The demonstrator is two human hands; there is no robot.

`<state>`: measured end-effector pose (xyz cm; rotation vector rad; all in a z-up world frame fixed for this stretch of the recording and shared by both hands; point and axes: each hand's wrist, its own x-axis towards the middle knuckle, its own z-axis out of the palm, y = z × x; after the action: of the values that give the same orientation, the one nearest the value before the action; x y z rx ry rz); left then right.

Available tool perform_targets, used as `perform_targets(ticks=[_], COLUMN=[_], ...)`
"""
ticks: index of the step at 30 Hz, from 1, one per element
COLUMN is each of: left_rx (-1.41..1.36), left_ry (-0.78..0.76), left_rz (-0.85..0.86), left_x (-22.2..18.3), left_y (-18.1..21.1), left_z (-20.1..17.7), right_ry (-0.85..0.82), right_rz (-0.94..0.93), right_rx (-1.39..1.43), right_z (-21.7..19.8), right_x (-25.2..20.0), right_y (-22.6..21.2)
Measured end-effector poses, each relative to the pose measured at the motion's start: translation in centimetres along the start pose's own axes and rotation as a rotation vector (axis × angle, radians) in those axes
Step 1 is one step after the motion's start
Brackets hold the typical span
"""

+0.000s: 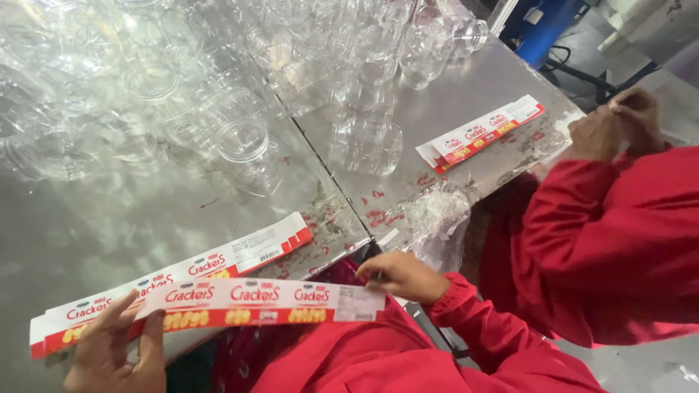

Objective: The person peels labels from a stack and applies them by hand to clear plastic bottles on a workbench, handling the items one by one.

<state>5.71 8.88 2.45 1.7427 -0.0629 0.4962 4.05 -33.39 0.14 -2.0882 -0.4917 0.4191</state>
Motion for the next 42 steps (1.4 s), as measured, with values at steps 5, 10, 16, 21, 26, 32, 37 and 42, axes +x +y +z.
perform_targets(ticks=[5, 10, 16, 21, 26, 32, 37, 42], left_rx=[0.339, 0.063, 0.146, 0.467, 0.708, 0.337, -0.136, -0.622], left_ry=[-0.240, -0.457, -0.294, -0.327, -0.399, -0.333, -0.741, -0.737], left_rz=[0.218, 0.410, 0.423, 0.434, 0.144, 0.227, 0.221, -0.400], left_x=[-1.9, -2.2, 1.6, 9.4, 14.5, 11.3, 4.0, -1.7], left_y=[5.2, 12.0, 10.0, 2.7, -1.4, -0.8, 4.3, 3.0], left_z=[5.1, 9.1, 8.2, 11.7, 17.2, 14.8, 7.2, 8.1], right_ry=[0.331, 0.232, 0.407, 0.700, 0.726, 0.982, 0.910, 0.904], right_rz=[-0.101, -0.324, -0.013, -0.296, -0.483, -0.222, -0.111, -0.013], right_rx=[0.028, 0.360, 0.681, -0.155, 0.811, 0.447, -0.605, 0.822], right_z=[-0.1, 3.2, 1.7, -2.8, -3.6, -2.8, -3.4, -0.6], right_x=[0.8, 1.4, 0.6, -1.6, -3.9, -4.2, -3.2, 0.0], right_y=[-3.6, -7.5, -4.1, -4.0, -2.0, -1.4, -1.0, -1.8])
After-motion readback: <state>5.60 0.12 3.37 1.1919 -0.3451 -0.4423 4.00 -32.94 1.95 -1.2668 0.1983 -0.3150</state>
